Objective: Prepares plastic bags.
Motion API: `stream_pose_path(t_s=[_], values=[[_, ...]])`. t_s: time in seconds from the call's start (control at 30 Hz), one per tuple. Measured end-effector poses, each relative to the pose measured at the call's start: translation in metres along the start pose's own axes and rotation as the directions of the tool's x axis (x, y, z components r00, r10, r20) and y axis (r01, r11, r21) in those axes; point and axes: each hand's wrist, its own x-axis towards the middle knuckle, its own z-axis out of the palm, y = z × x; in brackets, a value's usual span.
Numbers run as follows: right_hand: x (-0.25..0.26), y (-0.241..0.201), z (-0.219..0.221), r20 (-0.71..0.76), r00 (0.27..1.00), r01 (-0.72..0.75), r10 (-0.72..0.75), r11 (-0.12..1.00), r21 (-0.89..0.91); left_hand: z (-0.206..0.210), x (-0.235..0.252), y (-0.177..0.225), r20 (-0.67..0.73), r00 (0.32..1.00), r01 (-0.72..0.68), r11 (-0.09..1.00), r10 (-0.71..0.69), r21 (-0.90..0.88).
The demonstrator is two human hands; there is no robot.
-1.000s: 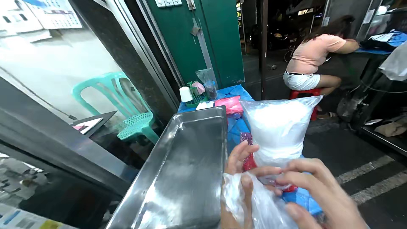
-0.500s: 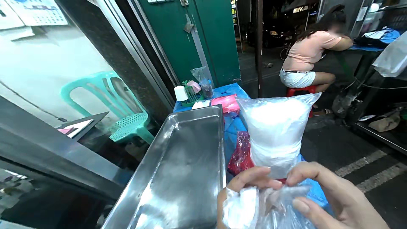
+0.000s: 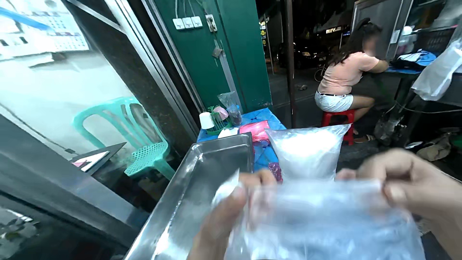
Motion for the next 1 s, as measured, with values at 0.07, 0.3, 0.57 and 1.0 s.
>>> stream_pose_path(t_s=[0.07,0.3,0.57,1.0], values=[[0.028,-0.015,-0.011,-0.242,0.964,-0.109,0.109,0.994,0.013,-0.012,0.026,0.006,-0.149,0.984,0.122,0.98,-0.098,0.16],[0.074,0.001,-0.037,-0.467,0.682,-0.663,0.563,0.745,-0.072,-0.032,0.065,-0.042,-0.505,0.824,0.4,0.895,-0.257,0.197],[0.072,0.013,-0.046,-0.343,0.593,-0.793,0.728,0.602,-0.094,-0.064,0.045,-0.08,-0.393,0.885,0.361,0.902,-0.251,0.237],[0.049,0.035,-0.039,-0.44,0.572,-0.788,0.692,0.612,-0.064,0.017,0.052,-0.034,-0.617,0.638,0.557,0.829,-0.462,-0.044]])
